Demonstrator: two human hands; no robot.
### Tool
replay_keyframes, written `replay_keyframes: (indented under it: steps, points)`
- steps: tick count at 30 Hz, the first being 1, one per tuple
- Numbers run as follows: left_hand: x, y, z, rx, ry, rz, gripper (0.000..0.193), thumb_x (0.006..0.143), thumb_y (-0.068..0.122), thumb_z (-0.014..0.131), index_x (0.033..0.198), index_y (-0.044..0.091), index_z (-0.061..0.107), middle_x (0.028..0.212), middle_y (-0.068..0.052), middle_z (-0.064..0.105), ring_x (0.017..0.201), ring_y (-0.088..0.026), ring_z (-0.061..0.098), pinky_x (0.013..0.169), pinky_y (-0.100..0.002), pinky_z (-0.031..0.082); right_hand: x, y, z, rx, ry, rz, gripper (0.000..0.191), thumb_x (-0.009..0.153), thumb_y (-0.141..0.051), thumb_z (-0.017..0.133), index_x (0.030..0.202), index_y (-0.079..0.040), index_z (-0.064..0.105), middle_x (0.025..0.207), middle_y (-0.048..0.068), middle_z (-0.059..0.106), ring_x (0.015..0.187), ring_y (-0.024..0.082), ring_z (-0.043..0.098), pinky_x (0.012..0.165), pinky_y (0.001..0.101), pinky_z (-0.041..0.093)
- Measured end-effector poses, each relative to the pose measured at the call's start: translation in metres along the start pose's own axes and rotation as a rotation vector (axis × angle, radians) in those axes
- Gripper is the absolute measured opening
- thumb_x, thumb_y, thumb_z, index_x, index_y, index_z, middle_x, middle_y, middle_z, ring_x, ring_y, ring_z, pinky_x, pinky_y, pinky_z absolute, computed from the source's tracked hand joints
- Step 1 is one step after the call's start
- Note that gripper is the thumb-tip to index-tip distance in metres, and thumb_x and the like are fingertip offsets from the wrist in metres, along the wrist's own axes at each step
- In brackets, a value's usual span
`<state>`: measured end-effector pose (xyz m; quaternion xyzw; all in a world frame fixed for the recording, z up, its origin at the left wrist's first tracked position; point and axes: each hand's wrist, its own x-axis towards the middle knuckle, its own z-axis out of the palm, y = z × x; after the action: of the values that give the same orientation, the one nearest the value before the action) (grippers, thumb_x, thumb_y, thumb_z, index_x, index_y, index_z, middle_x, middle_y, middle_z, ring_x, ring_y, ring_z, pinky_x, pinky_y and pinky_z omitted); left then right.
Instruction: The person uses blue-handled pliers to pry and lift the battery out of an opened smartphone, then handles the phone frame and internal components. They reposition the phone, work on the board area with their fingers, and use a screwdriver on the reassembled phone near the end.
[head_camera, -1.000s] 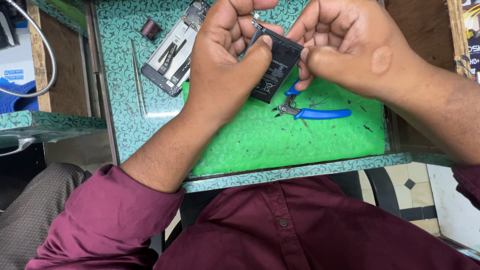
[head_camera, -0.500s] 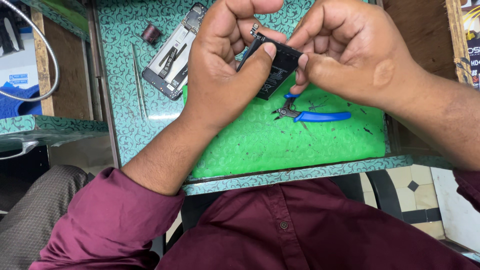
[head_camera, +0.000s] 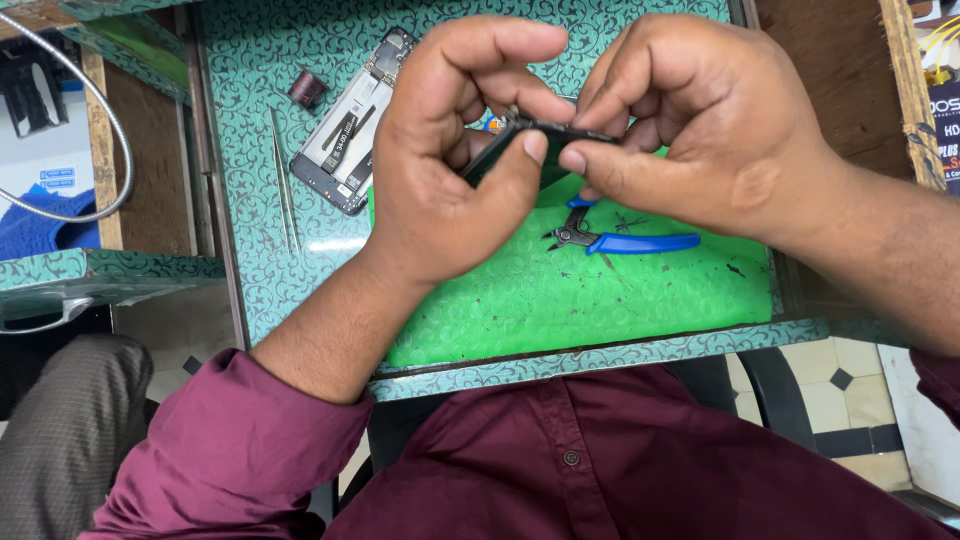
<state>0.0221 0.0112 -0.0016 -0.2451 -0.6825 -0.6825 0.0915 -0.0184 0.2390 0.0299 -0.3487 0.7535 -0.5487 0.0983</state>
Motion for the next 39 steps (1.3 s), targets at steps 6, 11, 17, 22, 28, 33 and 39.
replay_keyframes:
  steps: [6, 11, 17, 22, 28, 33, 39]
  points:
    - [0.003, 0.014, -0.001, 0.226, -0.031, 0.159, 0.034, 0.102, -0.004, 0.071, 0.132, 0.005, 0.057, 0.113, -0.002, 0.062, 0.100, -0.005, 0.067, 0.081, -0.017, 0.057, 0.004, -0.009, -0.006, -0.103, 0.001, -0.096, 0.023, 0.087, 0.000, 0.078, 0.096, -0.001, 0.057, 0.103, 0.008, 0.063, 0.087, 0.009, 0.066, 0.072, 0.0220, 0.060]
    - [0.012, 0.018, -0.005, 0.313, -0.065, 0.284, 0.026, 0.101, -0.001, 0.074, 0.123, 0.006, 0.062, 0.106, -0.005, 0.065, 0.093, -0.009, 0.070, 0.081, -0.020, 0.060, 0.008, -0.013, -0.011, -0.276, 0.037, -0.254, 0.025, 0.083, -0.001, 0.082, 0.090, -0.001, 0.058, 0.095, 0.011, 0.066, 0.086, 0.015, 0.069, 0.074, 0.0271, 0.058]
    - [0.021, 0.018, -0.009, 0.375, -0.049, 0.362, 0.020, 0.095, 0.000, 0.076, 0.110, 0.007, 0.064, 0.101, -0.007, 0.070, 0.092, -0.016, 0.070, 0.080, -0.026, 0.056, 0.010, -0.014, -0.015, -0.382, 0.080, -0.328, 0.024, 0.080, -0.001, 0.085, 0.085, -0.001, 0.061, 0.089, 0.013, 0.068, 0.083, 0.020, 0.069, 0.071, 0.0304, 0.056]
    - [0.022, 0.016, -0.009, 0.343, -0.054, 0.352, 0.019, 0.093, -0.001, 0.075, 0.106, 0.007, 0.064, 0.101, -0.006, 0.071, 0.092, -0.017, 0.071, 0.082, -0.027, 0.056, 0.011, -0.015, -0.016, -0.388, 0.074, -0.320, 0.025, 0.079, -0.003, 0.085, 0.084, -0.001, 0.061, 0.089, 0.013, 0.068, 0.082, 0.019, 0.069, 0.070, 0.0298, 0.056]
    - [0.023, 0.013, -0.008, 0.308, -0.044, 0.319, 0.018, 0.092, -0.002, 0.073, 0.103, 0.008, 0.063, 0.100, -0.006, 0.071, 0.093, -0.016, 0.071, 0.086, -0.028, 0.055, 0.013, -0.014, -0.017, -0.424, 0.074, -0.331, 0.026, 0.078, -0.003, 0.086, 0.083, -0.001, 0.061, 0.088, 0.013, 0.069, 0.082, 0.019, 0.069, 0.068, 0.0301, 0.055]
    - [0.023, 0.010, -0.006, 0.271, -0.043, 0.290, 0.018, 0.092, -0.004, 0.071, 0.102, 0.008, 0.062, 0.099, -0.005, 0.071, 0.093, -0.015, 0.070, 0.087, -0.028, 0.054, 0.012, -0.015, -0.017, -0.468, 0.075, -0.326, 0.026, 0.078, -0.003, 0.087, 0.082, -0.001, 0.062, 0.086, 0.013, 0.069, 0.081, 0.020, 0.070, 0.066, 0.0304, 0.054]
    - [0.021, 0.007, -0.005, 0.238, -0.033, 0.250, 0.018, 0.093, -0.005, 0.069, 0.102, 0.008, 0.061, 0.098, -0.005, 0.070, 0.092, -0.014, 0.068, 0.088, -0.027, 0.053, 0.013, -0.017, -0.014, -0.427, 0.066, -0.307, 0.026, 0.080, -0.003, 0.085, 0.083, -0.002, 0.059, 0.089, 0.012, 0.068, 0.082, 0.019, 0.069, 0.069, 0.0305, 0.055]
